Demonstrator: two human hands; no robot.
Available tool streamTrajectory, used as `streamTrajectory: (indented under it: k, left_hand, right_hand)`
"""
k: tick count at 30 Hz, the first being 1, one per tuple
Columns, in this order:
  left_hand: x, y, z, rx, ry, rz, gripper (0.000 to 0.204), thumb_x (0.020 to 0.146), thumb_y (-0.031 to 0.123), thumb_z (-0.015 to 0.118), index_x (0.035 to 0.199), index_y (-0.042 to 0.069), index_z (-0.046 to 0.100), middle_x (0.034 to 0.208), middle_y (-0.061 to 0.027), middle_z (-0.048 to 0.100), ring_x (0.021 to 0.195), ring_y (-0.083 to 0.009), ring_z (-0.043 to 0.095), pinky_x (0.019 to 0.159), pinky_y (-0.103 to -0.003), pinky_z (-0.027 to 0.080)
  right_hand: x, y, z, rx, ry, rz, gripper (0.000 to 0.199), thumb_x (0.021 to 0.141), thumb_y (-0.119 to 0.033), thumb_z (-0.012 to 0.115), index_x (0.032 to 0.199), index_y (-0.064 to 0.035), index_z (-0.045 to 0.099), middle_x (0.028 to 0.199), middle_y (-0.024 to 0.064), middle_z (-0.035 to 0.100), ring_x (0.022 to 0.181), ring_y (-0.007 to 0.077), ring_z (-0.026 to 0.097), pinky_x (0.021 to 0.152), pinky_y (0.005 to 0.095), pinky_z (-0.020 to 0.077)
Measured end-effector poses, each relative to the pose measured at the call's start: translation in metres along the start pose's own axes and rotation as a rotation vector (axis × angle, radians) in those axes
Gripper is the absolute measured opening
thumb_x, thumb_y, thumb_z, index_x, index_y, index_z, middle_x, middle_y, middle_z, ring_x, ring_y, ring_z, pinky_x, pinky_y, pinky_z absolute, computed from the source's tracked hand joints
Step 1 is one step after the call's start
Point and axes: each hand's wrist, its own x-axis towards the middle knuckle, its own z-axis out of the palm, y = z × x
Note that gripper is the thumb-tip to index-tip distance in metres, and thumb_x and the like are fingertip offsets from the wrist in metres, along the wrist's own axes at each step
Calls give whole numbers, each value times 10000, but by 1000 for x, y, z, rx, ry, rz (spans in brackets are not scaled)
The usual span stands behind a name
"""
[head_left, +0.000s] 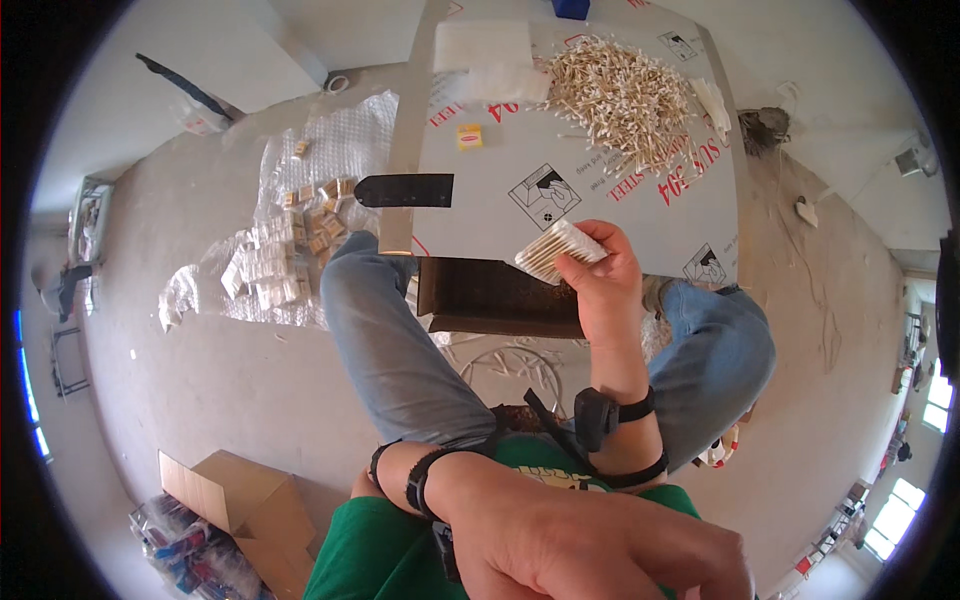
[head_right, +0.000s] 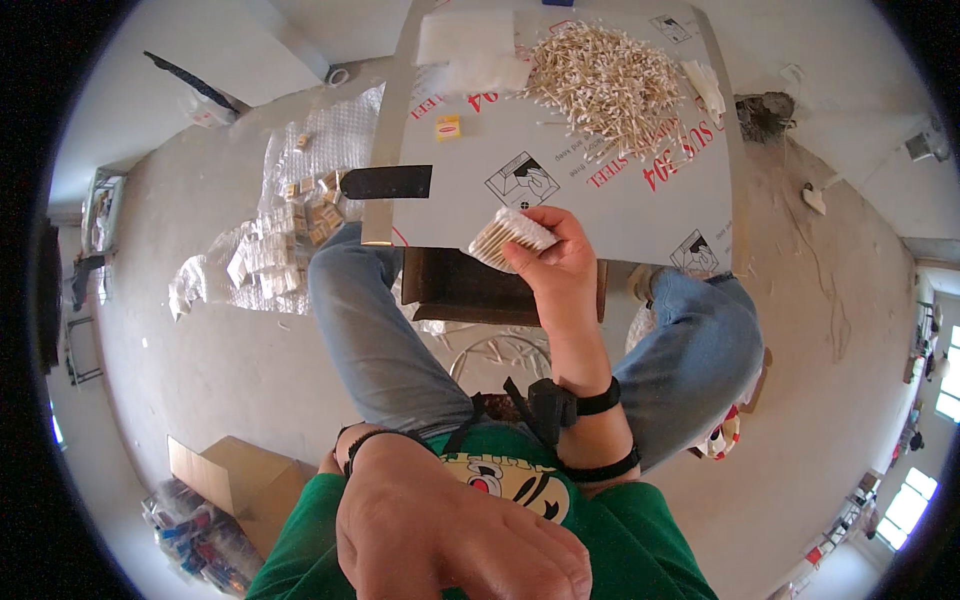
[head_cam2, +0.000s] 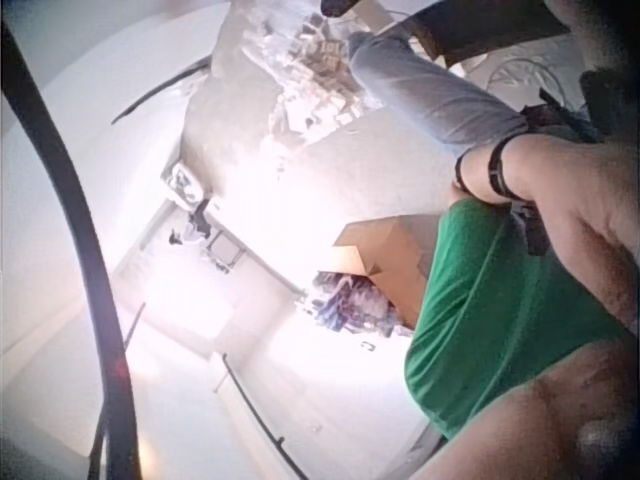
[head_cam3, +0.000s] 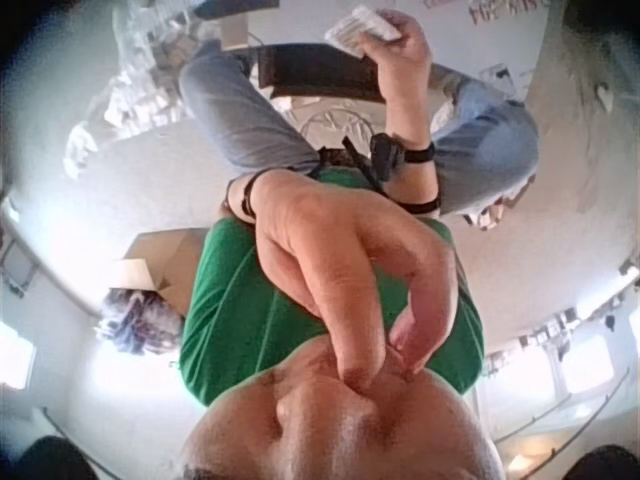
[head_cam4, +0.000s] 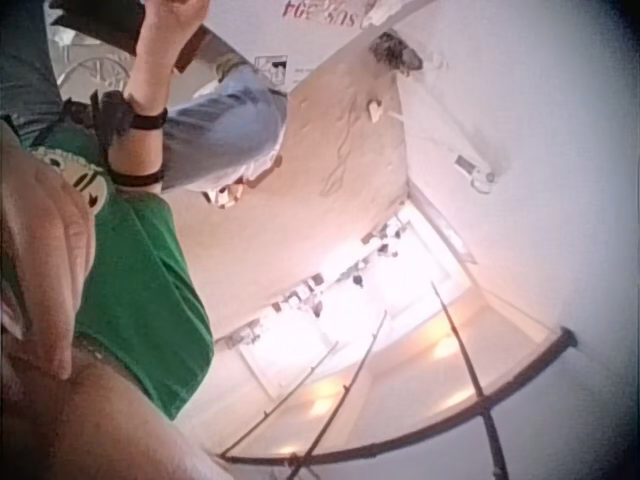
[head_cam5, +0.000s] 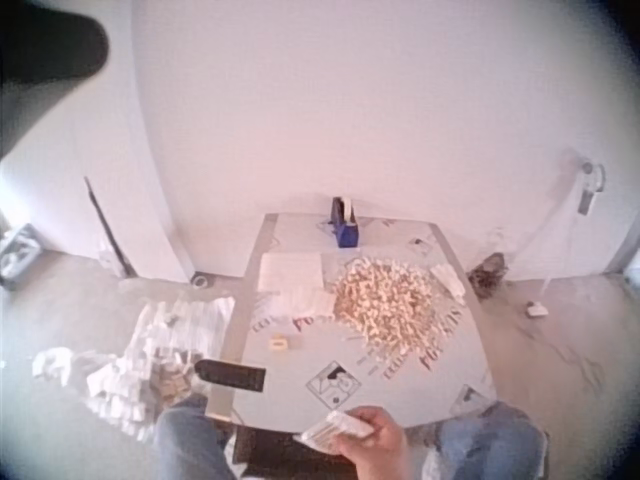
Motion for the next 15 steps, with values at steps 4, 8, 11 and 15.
streamTrajectory:
  k: [4,8,11,15]
  left_hand:
    - [-4,2,1,16,49,-2,247,1000,101,479,1123,32,682,1130,-152,524,950,-235,597,805,-319,513]
    - [-3,10,-4,-18,94,-1,249,1002,100,470,1115,26,680,1142,-155,525,949,-235,595,807,-316,509]
    - [0,15,-13,-35,44,19,243,1001,100,473,1105,24,679,1145,-159,524,946,-238,597,807,-318,509]
    - [2,22,-9,-47,128,94,241,1003,102,470,1094,25,680,1141,-160,524,942,-238,600,804,-317,510]
  right_hand:
    - [-2,0,1,-208,-17,-30,314,800,88,694,1079,-1,580,1005,44,623,917,115,598,822,237,492]
    - [4,7,1,-499,-74,-286,257,759,103,702,976,-8,622,978,43,607,858,121,589,748,245,477]
    - [5,6,10,-629,-43,-334,242,723,111,702,916,-23,645,971,51,601,851,135,593,745,260,479]
    - [10,11,15,-718,-56,-387,266,707,104,710,921,-42,653,971,55,603,849,146,598,748,262,484]
